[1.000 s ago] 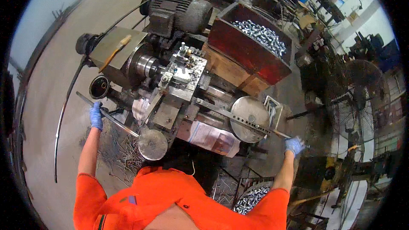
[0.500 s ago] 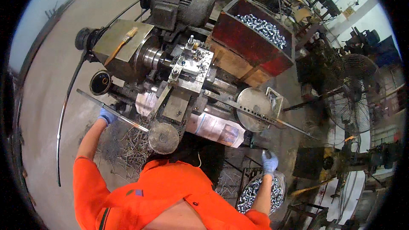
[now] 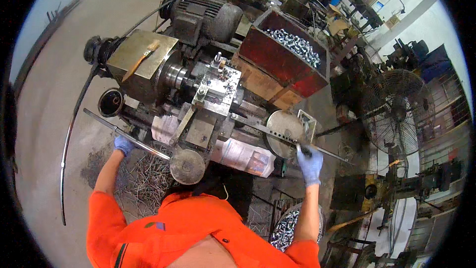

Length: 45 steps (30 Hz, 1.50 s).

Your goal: The person uses a lathe to process small metal parts, applying a substance by hand and placing the finished pieces into a wire basket.

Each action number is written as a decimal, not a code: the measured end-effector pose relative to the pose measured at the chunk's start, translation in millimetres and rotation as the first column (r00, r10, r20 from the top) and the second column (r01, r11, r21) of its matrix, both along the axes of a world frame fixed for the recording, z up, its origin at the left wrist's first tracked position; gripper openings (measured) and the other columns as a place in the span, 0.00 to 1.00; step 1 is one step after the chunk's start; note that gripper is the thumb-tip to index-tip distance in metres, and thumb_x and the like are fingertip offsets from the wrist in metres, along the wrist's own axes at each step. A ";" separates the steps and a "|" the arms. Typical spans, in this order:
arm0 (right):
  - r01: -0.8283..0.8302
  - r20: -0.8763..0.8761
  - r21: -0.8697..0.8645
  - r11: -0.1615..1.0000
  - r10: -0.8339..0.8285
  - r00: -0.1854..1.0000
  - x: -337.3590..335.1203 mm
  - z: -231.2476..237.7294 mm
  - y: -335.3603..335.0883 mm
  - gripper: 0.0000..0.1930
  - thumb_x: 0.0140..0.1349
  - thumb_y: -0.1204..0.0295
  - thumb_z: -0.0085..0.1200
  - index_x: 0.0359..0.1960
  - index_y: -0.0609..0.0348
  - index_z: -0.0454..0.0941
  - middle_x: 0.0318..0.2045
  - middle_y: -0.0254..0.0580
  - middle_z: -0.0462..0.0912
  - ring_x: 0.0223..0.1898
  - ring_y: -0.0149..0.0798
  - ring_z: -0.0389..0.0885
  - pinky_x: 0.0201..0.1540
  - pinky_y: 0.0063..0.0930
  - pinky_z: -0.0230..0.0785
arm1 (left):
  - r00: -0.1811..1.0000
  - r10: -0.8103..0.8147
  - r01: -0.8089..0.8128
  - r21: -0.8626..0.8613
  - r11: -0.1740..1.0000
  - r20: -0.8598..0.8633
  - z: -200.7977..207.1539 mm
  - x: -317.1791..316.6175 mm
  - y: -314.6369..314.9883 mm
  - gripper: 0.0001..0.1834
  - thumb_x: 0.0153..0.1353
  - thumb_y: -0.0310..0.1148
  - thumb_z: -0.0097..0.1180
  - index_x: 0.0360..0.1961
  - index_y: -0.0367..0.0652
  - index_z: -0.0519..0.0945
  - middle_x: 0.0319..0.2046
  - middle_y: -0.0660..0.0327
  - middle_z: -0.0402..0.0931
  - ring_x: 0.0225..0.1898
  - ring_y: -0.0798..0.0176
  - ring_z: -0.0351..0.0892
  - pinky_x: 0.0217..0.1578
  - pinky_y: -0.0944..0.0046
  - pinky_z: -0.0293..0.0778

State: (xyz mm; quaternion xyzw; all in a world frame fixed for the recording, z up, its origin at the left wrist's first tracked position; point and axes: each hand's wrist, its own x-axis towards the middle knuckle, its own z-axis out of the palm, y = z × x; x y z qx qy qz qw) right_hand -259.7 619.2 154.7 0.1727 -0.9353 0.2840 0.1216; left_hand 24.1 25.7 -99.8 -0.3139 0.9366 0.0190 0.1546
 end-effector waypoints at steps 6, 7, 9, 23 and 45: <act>-0.457 -0.178 -0.048 0.888 0.442 0.879 -3.7 68.5 -194.8 0.15 0.45 0.61 0.62 0.28 0.60 0.81 0.24 0.45 0.80 0.30 0.45 0.78 0.35 0.31 0.69 | 0.954 0.283 -0.274 0.093 0.957 -0.098 110.4 31.9 -20.8 0.19 0.55 0.49 0.50 0.40 0.48 0.78 0.36 0.52 0.78 0.39 0.49 0.78 0.39 0.54 0.72; -0.547 -0.071 -0.001 0.837 0.546 0.835 1.8 80.0 -224.5 0.15 0.44 0.60 0.62 0.28 0.58 0.81 0.26 0.43 0.81 0.31 0.45 0.78 0.36 0.33 0.69 | 0.908 0.277 -0.262 0.091 0.961 -0.314 136.2 50.4 -29.6 0.20 0.56 0.50 0.50 0.41 0.48 0.78 0.36 0.52 0.78 0.37 0.49 0.78 0.39 0.54 0.72; -0.652 -0.236 0.172 0.738 0.674 0.700 5.8 75.5 -278.5 0.19 0.48 0.51 0.55 0.31 0.55 0.82 0.31 0.44 0.81 0.38 0.47 0.76 0.46 0.37 0.66 | 0.761 0.268 -0.315 0.025 0.949 -0.591 183.4 87.6 -53.4 0.20 0.57 0.51 0.48 0.42 0.48 0.78 0.34 0.52 0.78 0.35 0.50 0.79 0.38 0.56 0.72; -0.574 0.128 0.663 0.480 0.683 0.719 6.5 42.4 -376.4 0.30 0.50 0.42 0.45 0.26 0.60 0.81 0.26 0.49 0.81 0.32 0.46 0.78 0.44 0.38 0.59 | 0.663 0.596 -0.697 -0.082 0.713 -0.452 226.0 114.5 62.8 0.25 0.51 0.57 0.51 0.29 0.42 0.76 0.28 0.49 0.77 0.33 0.45 0.77 0.34 0.50 0.70; -0.454 -0.342 0.371 0.810 0.574 0.744 -7.5 67.7 -315.1 0.23 0.50 0.46 0.50 0.19 0.54 0.82 0.22 0.43 0.81 0.32 0.42 0.80 0.50 0.35 0.63 | 0.508 -0.041 -0.183 -0.154 0.971 -0.861 322.1 -12.7 65.2 0.23 0.56 0.47 0.52 0.50 0.48 0.73 0.27 0.57 0.77 0.25 0.54 0.77 0.28 0.57 0.71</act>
